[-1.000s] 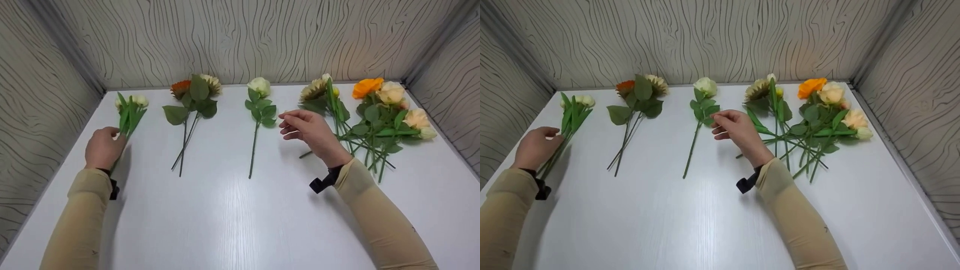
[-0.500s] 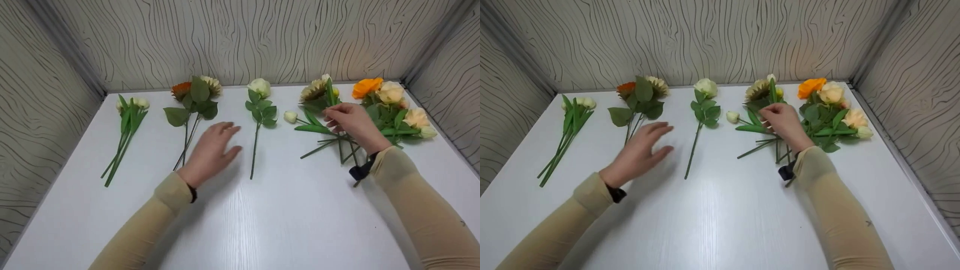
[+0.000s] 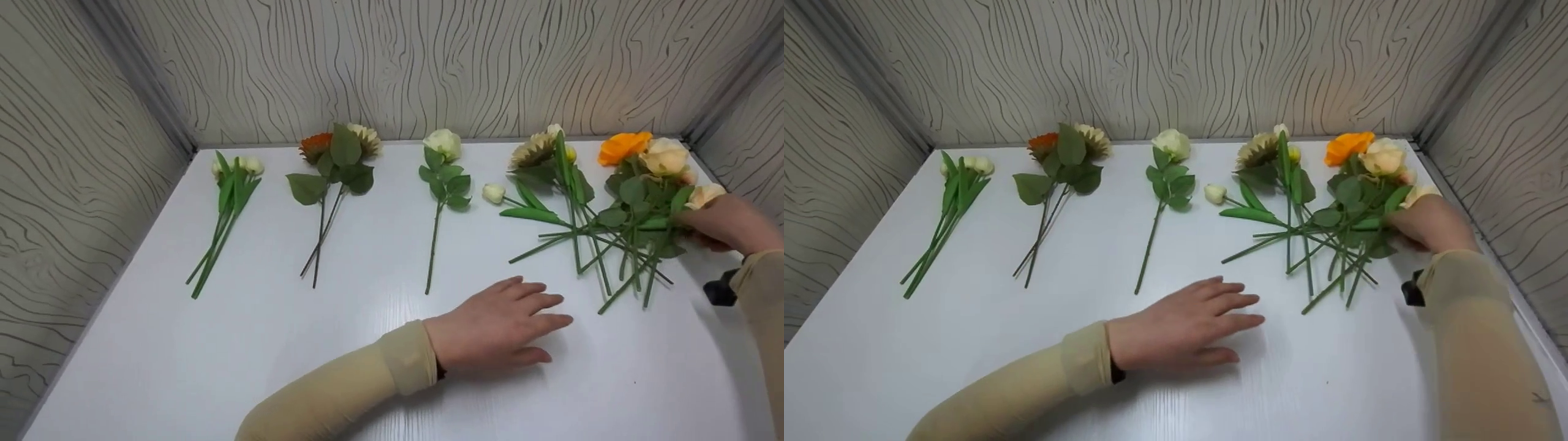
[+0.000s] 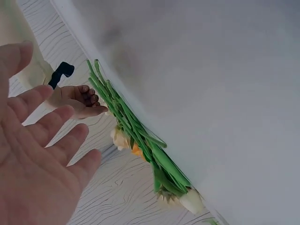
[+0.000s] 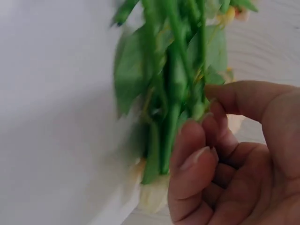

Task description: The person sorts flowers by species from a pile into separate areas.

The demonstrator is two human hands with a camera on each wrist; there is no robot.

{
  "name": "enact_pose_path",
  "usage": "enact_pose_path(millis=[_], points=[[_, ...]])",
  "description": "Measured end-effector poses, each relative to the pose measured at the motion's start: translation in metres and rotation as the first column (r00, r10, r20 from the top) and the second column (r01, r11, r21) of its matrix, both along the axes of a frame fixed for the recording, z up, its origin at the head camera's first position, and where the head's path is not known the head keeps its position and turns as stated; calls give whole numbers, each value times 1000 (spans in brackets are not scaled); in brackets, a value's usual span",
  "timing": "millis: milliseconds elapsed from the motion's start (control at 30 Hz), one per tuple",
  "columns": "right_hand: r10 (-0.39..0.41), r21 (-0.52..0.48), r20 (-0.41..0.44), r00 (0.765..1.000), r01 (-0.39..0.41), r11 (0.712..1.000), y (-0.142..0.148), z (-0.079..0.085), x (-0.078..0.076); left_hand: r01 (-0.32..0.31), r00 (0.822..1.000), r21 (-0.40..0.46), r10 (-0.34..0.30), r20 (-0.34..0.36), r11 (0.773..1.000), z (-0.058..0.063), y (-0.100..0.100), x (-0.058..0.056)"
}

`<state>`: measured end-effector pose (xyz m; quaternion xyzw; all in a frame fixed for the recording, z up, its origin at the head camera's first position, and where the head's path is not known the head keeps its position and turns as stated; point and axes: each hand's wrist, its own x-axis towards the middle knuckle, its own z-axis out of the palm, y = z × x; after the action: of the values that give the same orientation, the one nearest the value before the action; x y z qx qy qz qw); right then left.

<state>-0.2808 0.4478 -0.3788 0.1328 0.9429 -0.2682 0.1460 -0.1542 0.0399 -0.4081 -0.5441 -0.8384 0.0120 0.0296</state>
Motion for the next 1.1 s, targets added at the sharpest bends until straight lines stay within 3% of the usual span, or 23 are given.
enact_pose_path(millis=[233,467,667,800,867,933,1000,1100], points=[[-37,-127,41,998,42,991,10,-11,1,-9,999,23,8,31,1000,-1,8,2],[-122,-278,63,990,135,951,7,-7,2,-11,996,47,7,90,999,4,5,-1],[-198,-358,-33,980,174,918,7,12,12,-37,994,125,23,109,991,10,-2,-9],[-177,-390,-156,972,104,915,-19,23,17,-112,982,271,65,175,956,14,-10,-17],[-139,-439,-201,970,38,898,-44,26,18,-181,961,343,92,260,922,17,-16,-21],[-97,-503,-233,967,-35,863,-77,27,19,-276,920,395,122,373,876,20,-23,-25],[-64,-583,-243,968,-93,807,-112,28,21,-378,858,430,135,496,820,23,-30,-29],[-22,-669,-263,965,-166,725,-162,30,26,-526,732,458,106,674,717,25,-38,-38]])
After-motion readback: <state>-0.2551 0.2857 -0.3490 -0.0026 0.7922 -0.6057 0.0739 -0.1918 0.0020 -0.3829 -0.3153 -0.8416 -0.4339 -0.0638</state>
